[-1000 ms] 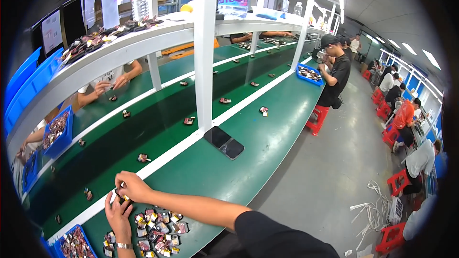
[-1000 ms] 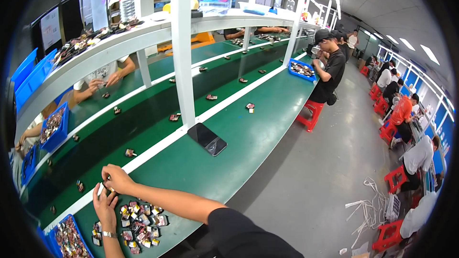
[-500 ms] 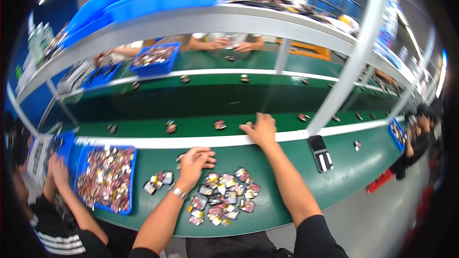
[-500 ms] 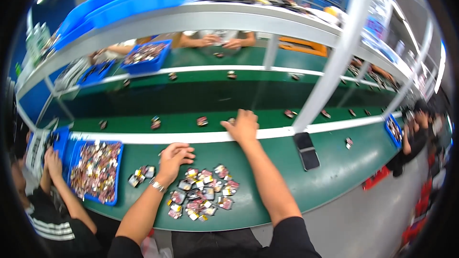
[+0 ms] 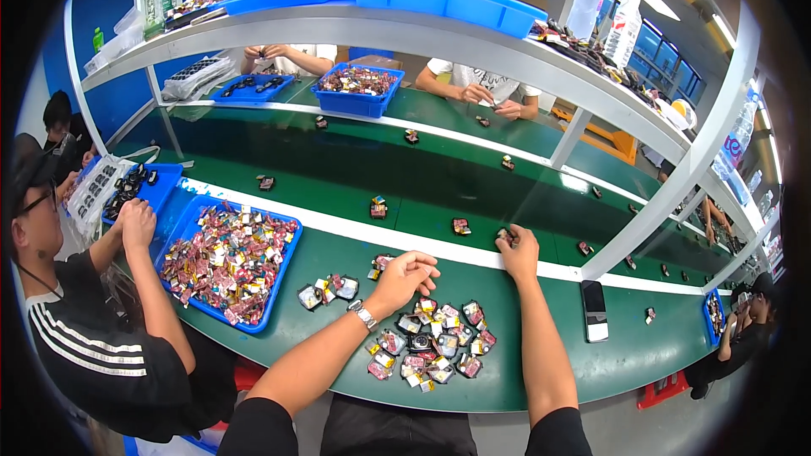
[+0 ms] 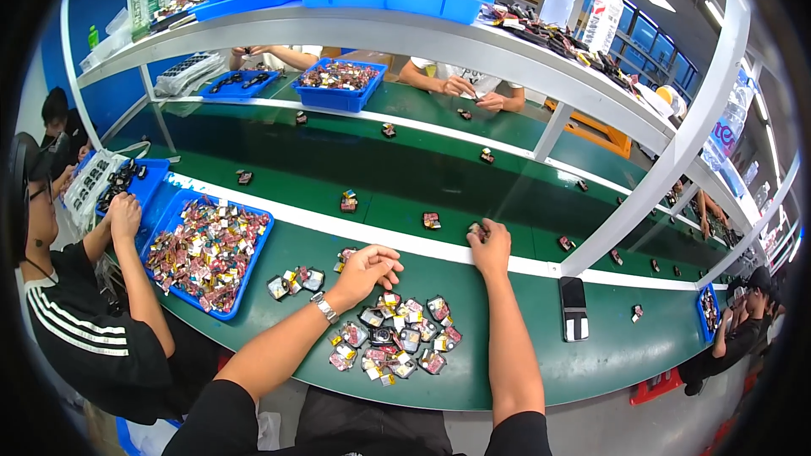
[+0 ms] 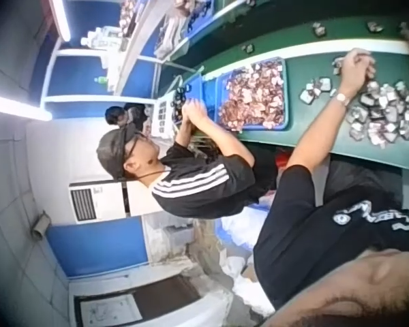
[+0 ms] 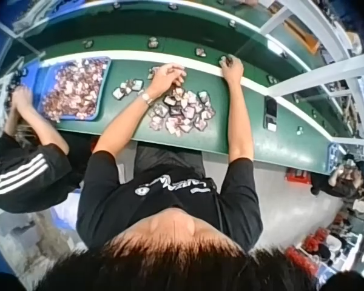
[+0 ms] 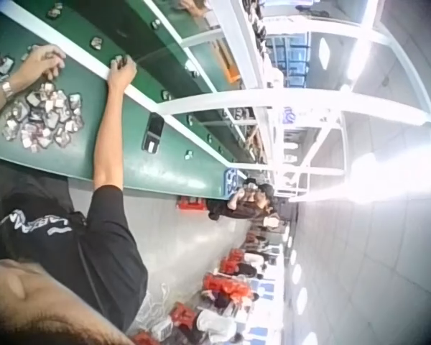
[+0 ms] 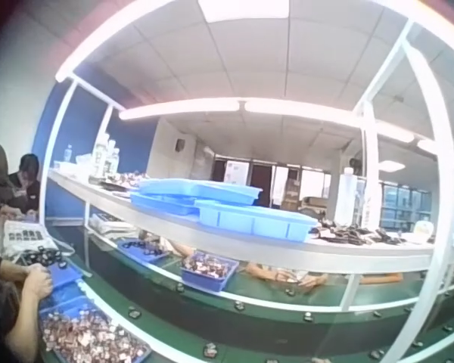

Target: Manually assemble or inspect small electronic components on a production line table.

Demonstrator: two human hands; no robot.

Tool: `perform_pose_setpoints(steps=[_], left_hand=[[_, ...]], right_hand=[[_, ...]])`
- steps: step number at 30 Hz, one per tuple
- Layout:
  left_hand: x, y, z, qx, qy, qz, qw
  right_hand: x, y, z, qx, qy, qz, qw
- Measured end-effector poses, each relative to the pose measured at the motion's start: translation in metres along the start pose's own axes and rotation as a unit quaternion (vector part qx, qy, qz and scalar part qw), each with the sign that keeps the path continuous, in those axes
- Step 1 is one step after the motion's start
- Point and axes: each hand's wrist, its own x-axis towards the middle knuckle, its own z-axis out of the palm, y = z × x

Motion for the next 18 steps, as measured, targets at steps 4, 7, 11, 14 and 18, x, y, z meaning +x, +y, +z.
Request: perform_pose_setpoints(steps=[4, 7, 11, 14, 18], left_hand=[[-0.001, 0.006, -0.003, -0.031, 0.005, -0.036, 0.999], [-0.002, 0.013, -0.007, -0.068, -0.016, -0.073, 0.995], [0.004, 0.012, -0.020, -0.077, -0.116, -0.129, 0.982], [0.003, 0.008, -0.025, -0.044, -0.119, -0.115, 0.985], [-0.003, 0.022, -0.005, -0.106, -0.064, -0.098, 0.988]], right_hand=[[-0.038, -0.073, -0.024, 0.198, -0.111, -0.115, 0.967], [-0.066, -0.117, -0.033, 0.220, -0.181, -0.195, 0.938], [-0.077, -0.131, -0.029, 0.153, -0.205, -0.284, 0.924], [-0.081, -0.135, -0.031, 0.153, -0.160, -0.335, 0.916], [-0.092, -0.128, -0.025, 0.135, -0.062, -0.290, 0.945]])
